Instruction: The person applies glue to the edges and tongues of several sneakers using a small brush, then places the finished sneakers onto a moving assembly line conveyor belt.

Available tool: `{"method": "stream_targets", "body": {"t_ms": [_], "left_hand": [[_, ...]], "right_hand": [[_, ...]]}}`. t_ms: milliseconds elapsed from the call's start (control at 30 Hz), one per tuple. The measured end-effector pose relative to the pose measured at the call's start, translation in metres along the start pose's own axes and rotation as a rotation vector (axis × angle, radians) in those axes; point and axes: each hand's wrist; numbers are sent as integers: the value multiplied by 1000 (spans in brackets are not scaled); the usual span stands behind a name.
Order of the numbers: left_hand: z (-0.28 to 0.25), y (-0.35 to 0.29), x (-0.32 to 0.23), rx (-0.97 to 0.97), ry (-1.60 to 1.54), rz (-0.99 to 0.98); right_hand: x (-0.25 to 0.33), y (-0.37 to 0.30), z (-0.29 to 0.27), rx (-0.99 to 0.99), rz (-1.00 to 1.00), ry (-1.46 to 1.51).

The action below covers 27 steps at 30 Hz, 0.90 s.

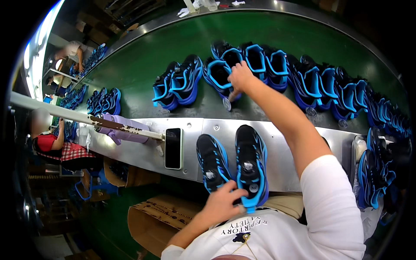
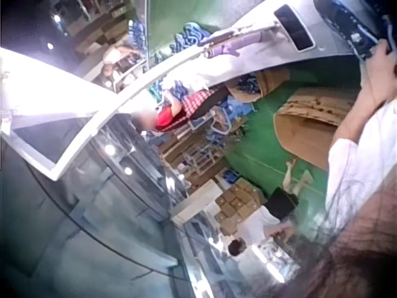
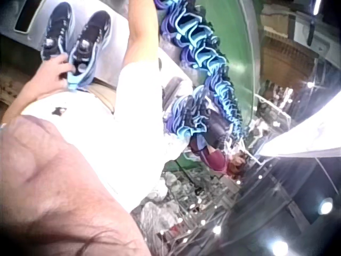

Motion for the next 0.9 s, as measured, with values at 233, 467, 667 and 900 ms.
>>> {"method": "stream_targets", "body": {"t_ms": [233,467,667,900], "left_hand": [[-64,40,4,-86,-84,139],[-96,176,76,-218,190,459],[-147,245,136,-577,713,139],[-79,112,63,-500,-388,182]], "right_hand": [[-26,12,-62,-79,351,1337],[-90,-82,-148,-584,379,1423],[-75,-170,-180,-629,263,1517],[31,-230,-157,-348,-39,698]]}}
Point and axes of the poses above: each hand's wrist, its own y-axis towards the middle knuckle, its own z-axis out of the palm, x = y × z, and after that the axes turned 8 degrees about -x, right-handed
